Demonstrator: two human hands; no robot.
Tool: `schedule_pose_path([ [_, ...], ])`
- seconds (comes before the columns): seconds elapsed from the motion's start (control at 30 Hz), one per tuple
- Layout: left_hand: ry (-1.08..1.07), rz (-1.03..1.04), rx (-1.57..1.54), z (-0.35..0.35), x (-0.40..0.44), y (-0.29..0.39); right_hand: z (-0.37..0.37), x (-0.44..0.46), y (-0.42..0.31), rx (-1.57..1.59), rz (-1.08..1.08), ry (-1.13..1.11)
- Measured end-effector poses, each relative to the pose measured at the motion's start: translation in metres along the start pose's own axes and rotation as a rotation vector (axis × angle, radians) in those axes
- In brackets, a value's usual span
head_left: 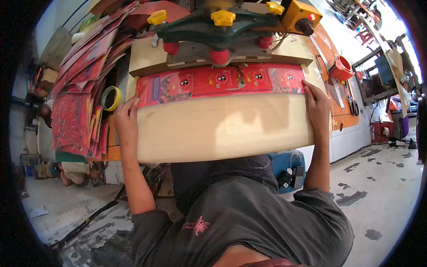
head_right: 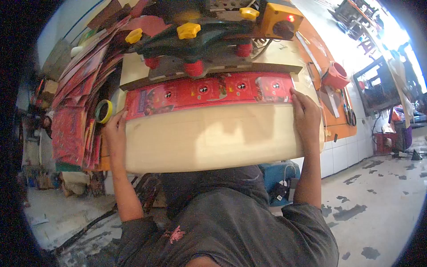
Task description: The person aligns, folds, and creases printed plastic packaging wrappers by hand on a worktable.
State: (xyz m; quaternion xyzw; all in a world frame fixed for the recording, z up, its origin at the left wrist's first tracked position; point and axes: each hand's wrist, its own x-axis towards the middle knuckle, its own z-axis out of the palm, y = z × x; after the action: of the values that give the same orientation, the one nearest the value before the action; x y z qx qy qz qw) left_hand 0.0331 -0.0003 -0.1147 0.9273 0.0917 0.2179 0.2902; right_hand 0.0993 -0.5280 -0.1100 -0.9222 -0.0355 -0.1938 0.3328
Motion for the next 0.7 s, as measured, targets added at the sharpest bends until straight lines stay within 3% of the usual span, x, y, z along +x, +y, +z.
schedule_pose_path([
  [0.7,0.015,0.024,0.024,0.001,0.001,-0.003,-0.005,0.001,-0.006,0.018,0.072,-0.070],
])
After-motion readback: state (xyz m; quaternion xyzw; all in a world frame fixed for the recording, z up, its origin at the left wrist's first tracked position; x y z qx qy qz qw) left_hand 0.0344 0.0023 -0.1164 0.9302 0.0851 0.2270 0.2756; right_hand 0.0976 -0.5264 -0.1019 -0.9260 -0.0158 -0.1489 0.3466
